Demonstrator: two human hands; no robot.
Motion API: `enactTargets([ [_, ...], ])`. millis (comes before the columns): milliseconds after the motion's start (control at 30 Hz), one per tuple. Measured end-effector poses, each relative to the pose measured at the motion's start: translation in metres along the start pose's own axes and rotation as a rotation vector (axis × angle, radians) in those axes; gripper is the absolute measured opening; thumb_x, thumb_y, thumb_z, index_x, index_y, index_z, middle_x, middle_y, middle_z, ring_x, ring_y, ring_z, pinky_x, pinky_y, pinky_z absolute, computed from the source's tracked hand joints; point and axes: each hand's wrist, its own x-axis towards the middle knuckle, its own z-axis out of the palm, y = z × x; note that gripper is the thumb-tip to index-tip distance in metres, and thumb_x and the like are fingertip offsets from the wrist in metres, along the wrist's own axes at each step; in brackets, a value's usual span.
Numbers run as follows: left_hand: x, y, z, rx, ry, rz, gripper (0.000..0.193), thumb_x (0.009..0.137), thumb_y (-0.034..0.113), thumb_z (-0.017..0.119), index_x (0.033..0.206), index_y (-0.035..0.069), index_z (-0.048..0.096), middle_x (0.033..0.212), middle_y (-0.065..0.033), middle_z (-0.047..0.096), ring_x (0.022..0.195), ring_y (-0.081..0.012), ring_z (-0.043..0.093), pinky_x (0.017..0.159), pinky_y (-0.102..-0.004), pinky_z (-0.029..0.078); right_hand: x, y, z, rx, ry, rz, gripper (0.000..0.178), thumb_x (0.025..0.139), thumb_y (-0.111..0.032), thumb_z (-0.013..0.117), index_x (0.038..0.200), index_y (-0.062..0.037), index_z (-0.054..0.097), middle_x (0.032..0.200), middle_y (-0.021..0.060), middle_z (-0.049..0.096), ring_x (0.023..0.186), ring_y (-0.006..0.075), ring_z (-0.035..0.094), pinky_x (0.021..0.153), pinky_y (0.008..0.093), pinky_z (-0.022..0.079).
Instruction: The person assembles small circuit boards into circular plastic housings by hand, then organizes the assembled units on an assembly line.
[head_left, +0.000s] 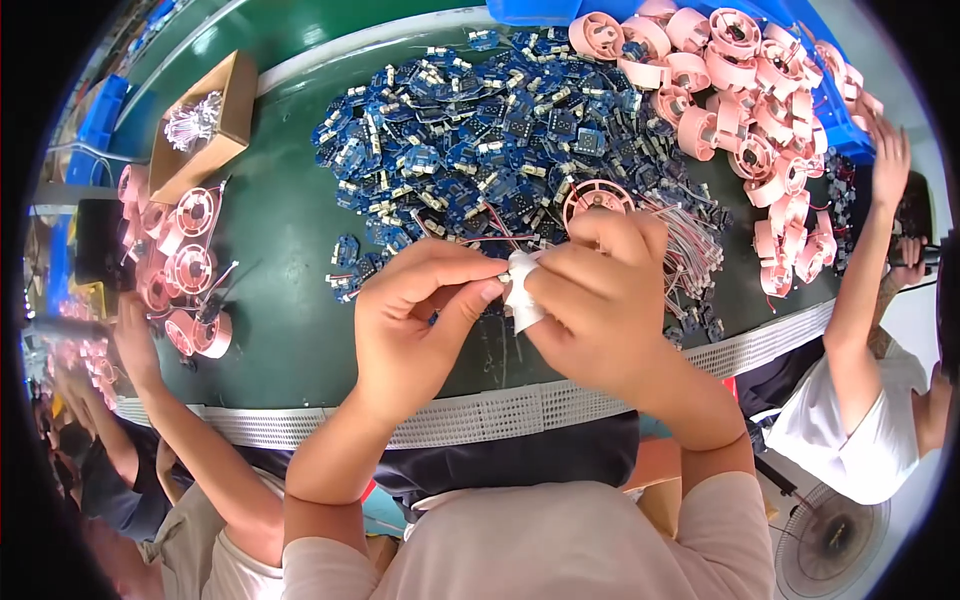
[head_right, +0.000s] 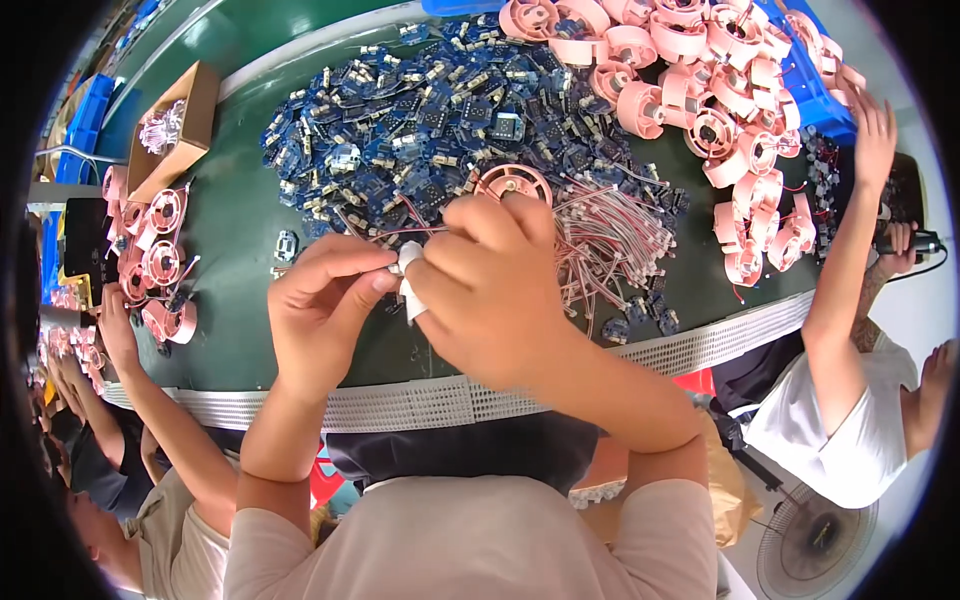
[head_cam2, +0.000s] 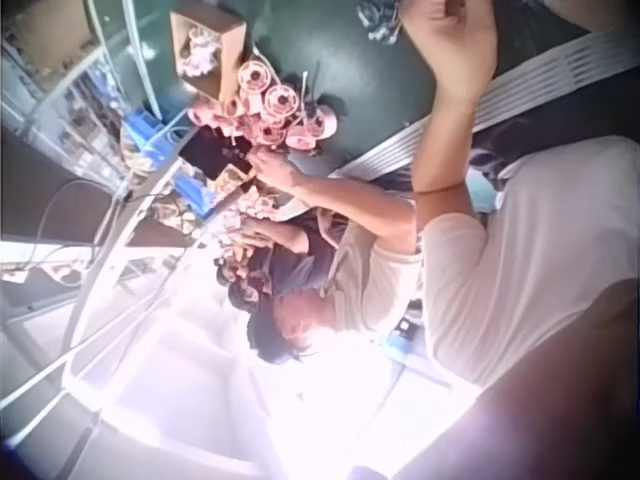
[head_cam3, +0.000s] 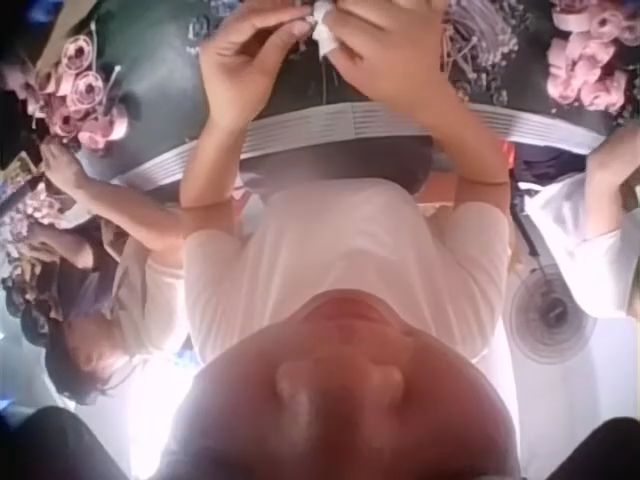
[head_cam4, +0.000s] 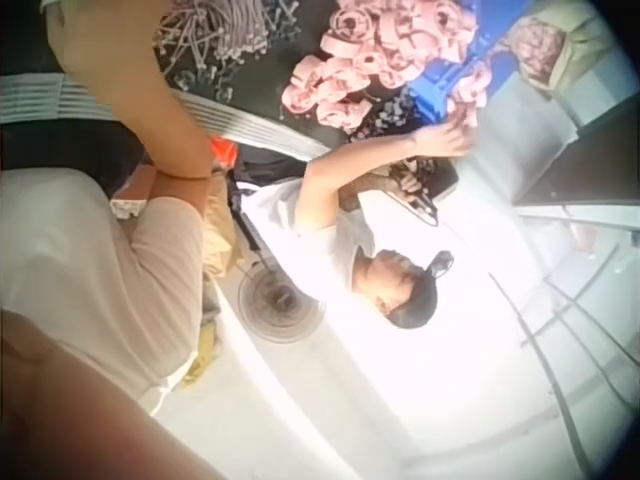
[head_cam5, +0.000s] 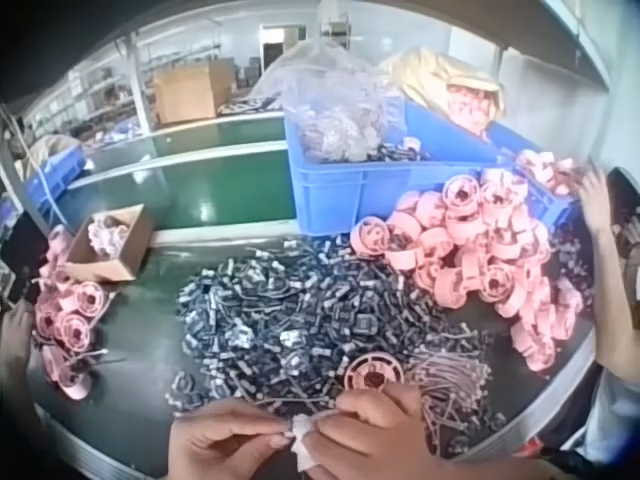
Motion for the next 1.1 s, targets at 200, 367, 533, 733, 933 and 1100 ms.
enactTargets([
  [200, -0.004, 0.0, 0.002, 0.245, 0.091, 0.184, 0.019, 0.076, -0.009, 0.066, 0.092, 0.001, 0.069, 0.077, -0.0059, 0.06, 0.067, -0.0114, 0.057, 0.056, -0.0216, 0.044, -0.004, -0.013, 0.006, 0.132, 0.073, 0.065, 0.022, 0.053, -0.006, 0.063, 0.074, -0.0032, 0.058, 0.073, 0.004, 0.052, 0.081, 0.0242, 0.052, 0.07, 0.0388, 0.034],
  [367, -0.002, 0.012, -0.001, 0.124, 0.132, 0.12, 0.02, 0.076, -0.011, 0.064, 0.093, -0.001, 0.068, 0.081, -0.008, 0.06, 0.068, -0.0129, 0.058, 0.06, -0.022, 0.047, 0.0, -0.019, 0.0, 0.361, -0.001, 0.119, 0.026, 0.058, 0.002, 0.064, 0.084, -0.0021, 0.061, 0.083, 0.0059, 0.058, 0.082, 0.0262, 0.05, 0.07, 0.0373, 0.037],
  [533, 0.011, 0.02, -0.035, 0.318, 0.459, 0.311, 0.011, 0.078, -0.004, 0.066, 0.088, 0.001, 0.067, 0.085, -0.0072, 0.064, 0.079, -0.0117, 0.059, 0.073, -0.0219, 0.047, 0.016, 0.017, -0.028, -0.199, 0.062, 0.174, 0.03, 0.061, -0.022, 0.077, 0.086, -0.0091, 0.067, 0.081, 0.0005, 0.06, 0.082, 0.0224, 0.05, 0.075, 0.0358, 0.033],
  [733, 0.029, 0.008, -0.117, 0.546, 0.846, 0.218, 0.02, 0.085, 0.007, 0.063, 0.1, -0.004, 0.063, 0.092, -0.0092, 0.066, 0.083, -0.0143, 0.062, 0.076, -0.0238, 0.049, 0.009, 0.049, -0.016, -0.046, -0.053, 0.204, 0.014, 0.063, -0.006, 0.067, 0.077, -0.0089, 0.064, 0.08, 0.0001, 0.059, 0.086, 0.0218, 0.049, 0.075, 0.0377, 0.031],
  [933, 0.039, 0.003, -0.056, 1.147, 0.388, 0.417, 0.035, 0.07, 0.002, 0.069, 0.104, 0.012, 0.066, 0.105, -0.0072, 0.058, 0.099, -0.0246, 0.051, 0.09, -0.036, 0.037, 0.006, 0.049, -0.019, 0.155, -0.054, 0.369, 0.015, 0.074, -0.008, 0.065, 0.088, -0.0069, 0.06, 0.082, 0.0046, 0.058, 0.084, 0.0219, 0.05, 0.076, 0.0342, 0.034],
  [1100, 0.041, -0.013, -0.032, 1.054, 0.146, 0.379, 0.021, 0.067, 0.0, 0.069, 0.087, 0.008, 0.068, 0.102, -0.0065, 0.06, 0.094, -0.0279, 0.05, 0.083, -0.0361, 0.041, 0.001, 0.044, -0.017, 0.345, 0.009, 0.426, 0.017, 0.074, -0.006, 0.067, 0.091, -0.0062, 0.061, 0.079, 0.0057, 0.057, 0.073, 0.019, 0.051, 0.066, 0.0306, 0.041],
])
